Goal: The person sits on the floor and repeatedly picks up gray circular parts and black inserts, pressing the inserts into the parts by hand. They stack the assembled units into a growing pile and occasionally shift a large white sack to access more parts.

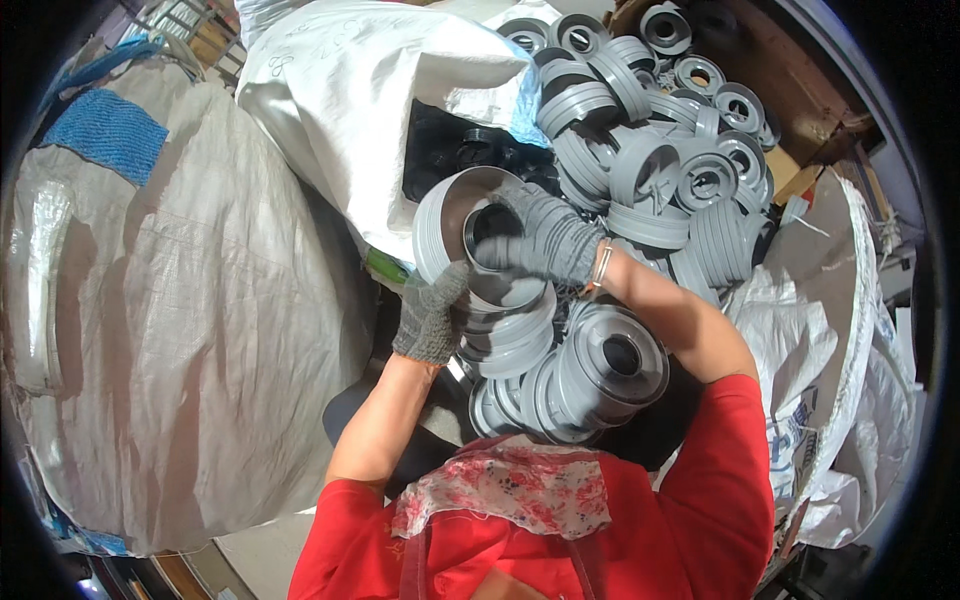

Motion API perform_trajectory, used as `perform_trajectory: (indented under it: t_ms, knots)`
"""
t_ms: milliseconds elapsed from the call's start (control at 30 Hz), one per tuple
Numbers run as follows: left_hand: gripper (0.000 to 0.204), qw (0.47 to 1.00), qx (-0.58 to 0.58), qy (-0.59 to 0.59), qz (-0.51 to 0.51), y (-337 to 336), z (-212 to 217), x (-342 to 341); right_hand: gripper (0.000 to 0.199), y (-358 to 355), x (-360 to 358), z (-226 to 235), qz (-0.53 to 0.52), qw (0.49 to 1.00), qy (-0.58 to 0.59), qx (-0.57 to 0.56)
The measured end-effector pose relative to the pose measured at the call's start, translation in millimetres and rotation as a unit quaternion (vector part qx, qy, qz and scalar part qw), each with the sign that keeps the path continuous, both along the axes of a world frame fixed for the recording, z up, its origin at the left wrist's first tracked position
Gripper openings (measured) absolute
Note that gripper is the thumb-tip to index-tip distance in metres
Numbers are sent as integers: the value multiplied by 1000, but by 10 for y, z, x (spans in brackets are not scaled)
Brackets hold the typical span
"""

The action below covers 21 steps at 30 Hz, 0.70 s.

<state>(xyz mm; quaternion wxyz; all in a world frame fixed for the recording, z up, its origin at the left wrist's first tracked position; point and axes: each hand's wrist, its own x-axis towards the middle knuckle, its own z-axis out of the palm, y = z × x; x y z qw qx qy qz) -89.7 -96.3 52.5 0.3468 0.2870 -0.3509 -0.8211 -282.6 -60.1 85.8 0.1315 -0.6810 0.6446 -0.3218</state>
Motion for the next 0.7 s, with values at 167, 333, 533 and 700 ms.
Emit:
perform_trajectory:
  t_ms: [167,333,533,700]
  knots:
    - [43,987,-115,-103,-41,101,69,90,74,351,91,170,23,995,87,34]
    - [52,978,-124,-125,-108,168,246,120,59,585,23,334,166,961,218,-24]
    - [54,989,-6,-54,-141,273,518,99,63,695,90,279,129,971,187,-68]
    - [54,981,-169,-59,-79,373,372,-15,61,623,94,399,-69,854,-430,285]
